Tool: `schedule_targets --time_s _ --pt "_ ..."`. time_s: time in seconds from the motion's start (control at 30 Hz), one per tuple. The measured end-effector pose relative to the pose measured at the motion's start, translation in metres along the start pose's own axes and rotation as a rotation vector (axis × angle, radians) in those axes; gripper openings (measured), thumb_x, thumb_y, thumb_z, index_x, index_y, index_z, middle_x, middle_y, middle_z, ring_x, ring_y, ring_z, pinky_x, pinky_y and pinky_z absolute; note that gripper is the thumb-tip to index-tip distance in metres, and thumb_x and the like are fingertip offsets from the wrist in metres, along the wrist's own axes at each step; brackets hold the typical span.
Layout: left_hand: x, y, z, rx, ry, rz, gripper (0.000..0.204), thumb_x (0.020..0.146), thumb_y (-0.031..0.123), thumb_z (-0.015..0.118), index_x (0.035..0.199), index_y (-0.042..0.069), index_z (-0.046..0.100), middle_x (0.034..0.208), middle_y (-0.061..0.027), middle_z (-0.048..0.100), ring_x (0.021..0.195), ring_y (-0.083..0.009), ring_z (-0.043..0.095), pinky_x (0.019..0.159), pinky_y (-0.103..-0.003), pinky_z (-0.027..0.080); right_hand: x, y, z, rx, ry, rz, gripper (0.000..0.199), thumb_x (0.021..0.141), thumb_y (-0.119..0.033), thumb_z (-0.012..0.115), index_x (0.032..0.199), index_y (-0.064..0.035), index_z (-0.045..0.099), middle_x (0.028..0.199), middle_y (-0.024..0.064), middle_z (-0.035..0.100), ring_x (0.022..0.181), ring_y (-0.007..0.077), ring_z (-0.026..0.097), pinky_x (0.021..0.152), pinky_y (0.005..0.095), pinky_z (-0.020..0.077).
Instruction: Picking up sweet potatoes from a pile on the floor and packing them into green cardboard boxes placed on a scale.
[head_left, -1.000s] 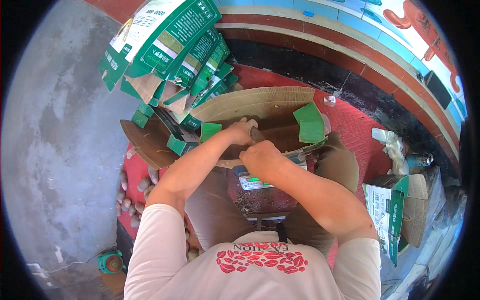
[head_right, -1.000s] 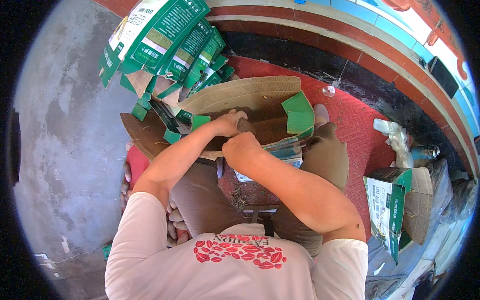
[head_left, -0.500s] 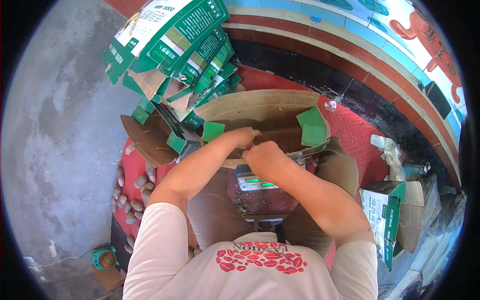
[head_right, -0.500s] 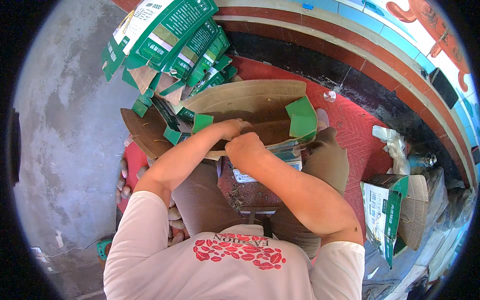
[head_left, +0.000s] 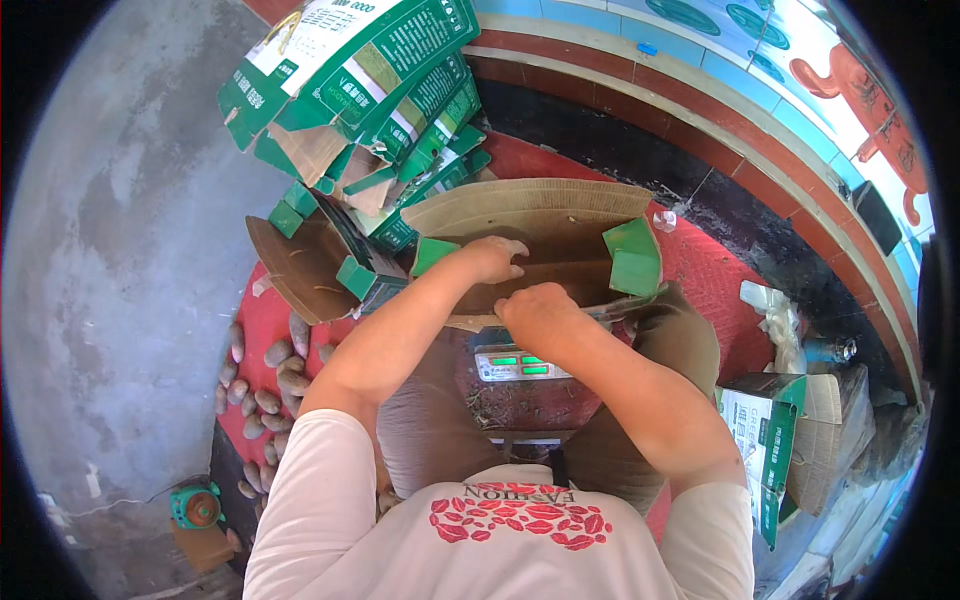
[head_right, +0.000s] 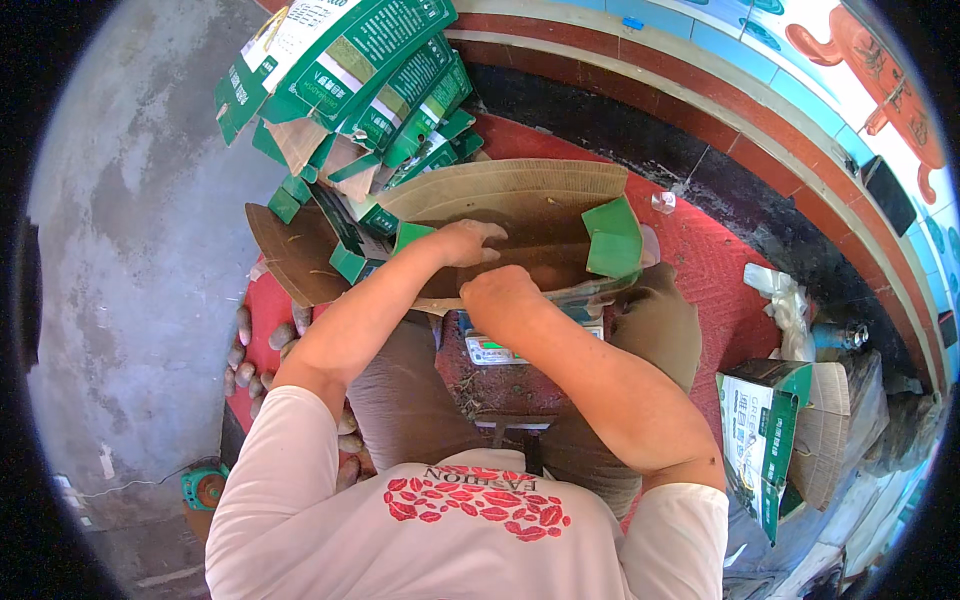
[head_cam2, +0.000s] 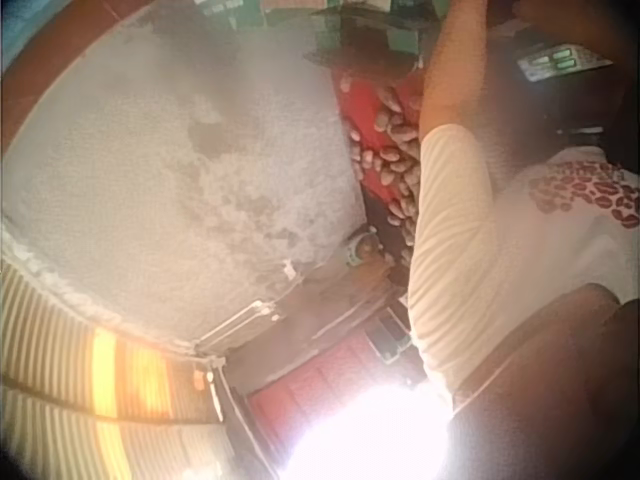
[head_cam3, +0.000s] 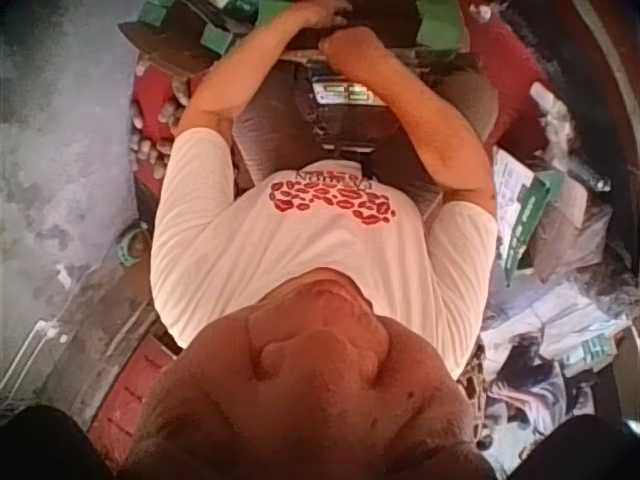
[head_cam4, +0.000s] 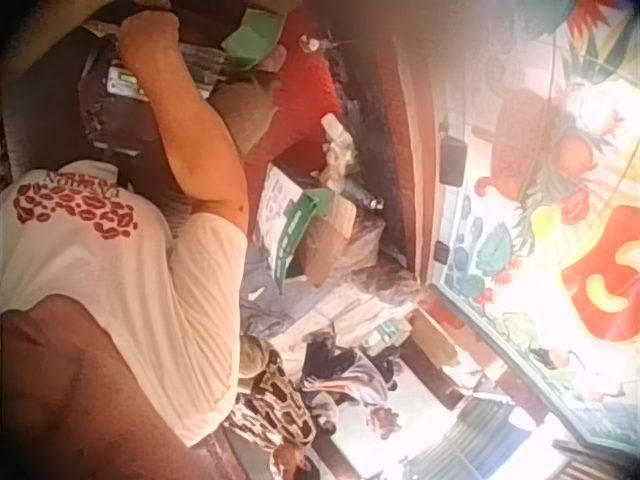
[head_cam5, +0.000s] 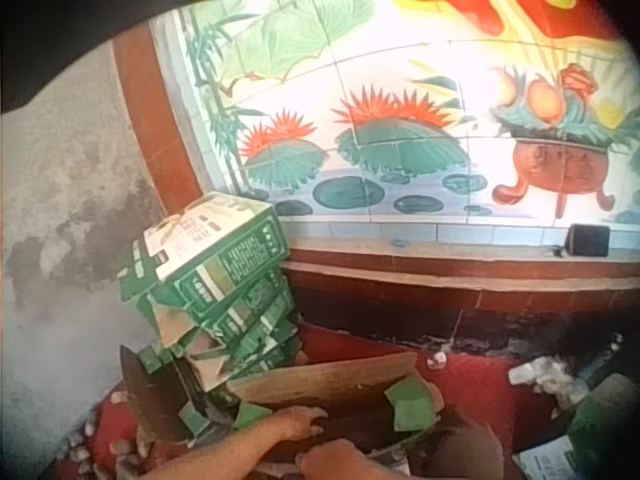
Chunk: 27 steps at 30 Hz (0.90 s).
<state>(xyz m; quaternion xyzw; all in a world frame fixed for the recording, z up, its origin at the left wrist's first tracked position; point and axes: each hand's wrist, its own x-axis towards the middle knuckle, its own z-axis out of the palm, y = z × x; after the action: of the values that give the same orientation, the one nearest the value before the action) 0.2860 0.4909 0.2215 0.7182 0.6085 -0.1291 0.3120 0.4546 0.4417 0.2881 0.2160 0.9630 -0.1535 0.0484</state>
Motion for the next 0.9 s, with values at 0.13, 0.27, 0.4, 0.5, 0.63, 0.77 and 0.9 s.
schedule_targets --time_s 0.13,0.27,0.4,0.5,0.63,0.77,0.9 --pt "0.000 -0.011 0.002 -0.013 0.151 0.063 0.040 0.083 0.030 0.062 0.120 0.014 0.057 0.120 -0.0136 0.058 0.113 -0.0308 0.053 0.095 -0.039 0.042 0.000 0.000 0.001 0.010 0.003 -0.012 0.015 0.080 -0.008 0.054 0.092 -0.0052 0.063 0.082 0.0133 0.067 0.079 0.0284 0.067 0.064 0.0394 0.0526" --pt "-0.003 -0.008 -0.002 -0.086 0.325 0.071 0.026 0.081 0.026 0.063 0.100 0.008 0.065 0.100 -0.0138 0.066 0.097 -0.0307 0.061 0.085 -0.039 0.048 0.000 0.002 -0.001 0.035 0.003 -0.023 0.016 0.079 -0.008 0.054 0.092 -0.0050 0.063 0.082 0.0135 0.067 0.078 0.0290 0.067 0.065 0.0397 0.0526" --pt "-0.007 -0.003 -0.009 -0.114 0.375 0.075 0.020 0.081 0.025 0.064 0.090 0.007 0.066 0.093 -0.0140 0.067 0.089 -0.0318 0.062 0.079 -0.041 0.049 0.001 0.002 0.002 0.040 0.002 -0.002 0.016 0.079 -0.007 0.054 0.091 -0.0051 0.064 0.081 0.0135 0.067 0.079 0.0293 0.067 0.065 0.0400 0.0527" --pt "-0.010 -0.002 -0.011 -0.139 0.437 0.077 0.018 0.081 0.025 0.063 0.084 0.007 0.066 0.088 -0.0137 0.067 0.085 -0.0325 0.062 0.076 -0.042 0.049 0.002 0.000 -0.001 0.035 -0.021 -0.006 0.016 0.079 -0.007 0.054 0.091 -0.0050 0.064 0.082 0.0135 0.067 0.080 0.0293 0.066 0.065 0.0401 0.0528" --pt "-0.017 0.001 -0.017 -0.167 0.497 0.097 0.018 0.082 0.024 0.062 0.081 0.006 0.065 0.083 -0.0152 0.065 0.082 -0.0343 0.061 0.073 -0.044 0.048 0.002 0.001 -0.003 0.043 -0.035 -0.003 0.016 0.079 -0.007 0.053 0.091 -0.0052 0.063 0.083 0.0135 0.067 0.080 0.0292 0.066 0.066 0.0398 0.0528" --pt "-0.020 -0.003 -0.018 -0.167 0.602 0.147 0.020 0.084 0.023 0.060 0.078 0.004 0.063 0.080 -0.0179 0.063 0.080 -0.0360 0.060 0.070 -0.045 0.046 0.002 -0.001 -0.006 0.031 -0.031 0.002 0.016 0.080 -0.009 0.053 0.089 -0.0065 0.066 0.086 0.0130 0.068 0.084 0.0285 0.067 0.068 0.0388 0.0534" --pt "-0.029 0.001 -0.029 -0.224 0.658 0.136 0.023 0.086 0.023 0.058 0.076 0.003 0.061 0.078 -0.0179 0.062 0.077 -0.0354 0.059 0.068 -0.043 0.045 0.003 0.001 -0.002 0.023 -0.043 0.005 0.016 0.081 -0.009 0.053 0.090 -0.0064 0.066 0.086 0.0129 0.068 0.084 0.0282 0.067 0.068 0.0390 0.0534"
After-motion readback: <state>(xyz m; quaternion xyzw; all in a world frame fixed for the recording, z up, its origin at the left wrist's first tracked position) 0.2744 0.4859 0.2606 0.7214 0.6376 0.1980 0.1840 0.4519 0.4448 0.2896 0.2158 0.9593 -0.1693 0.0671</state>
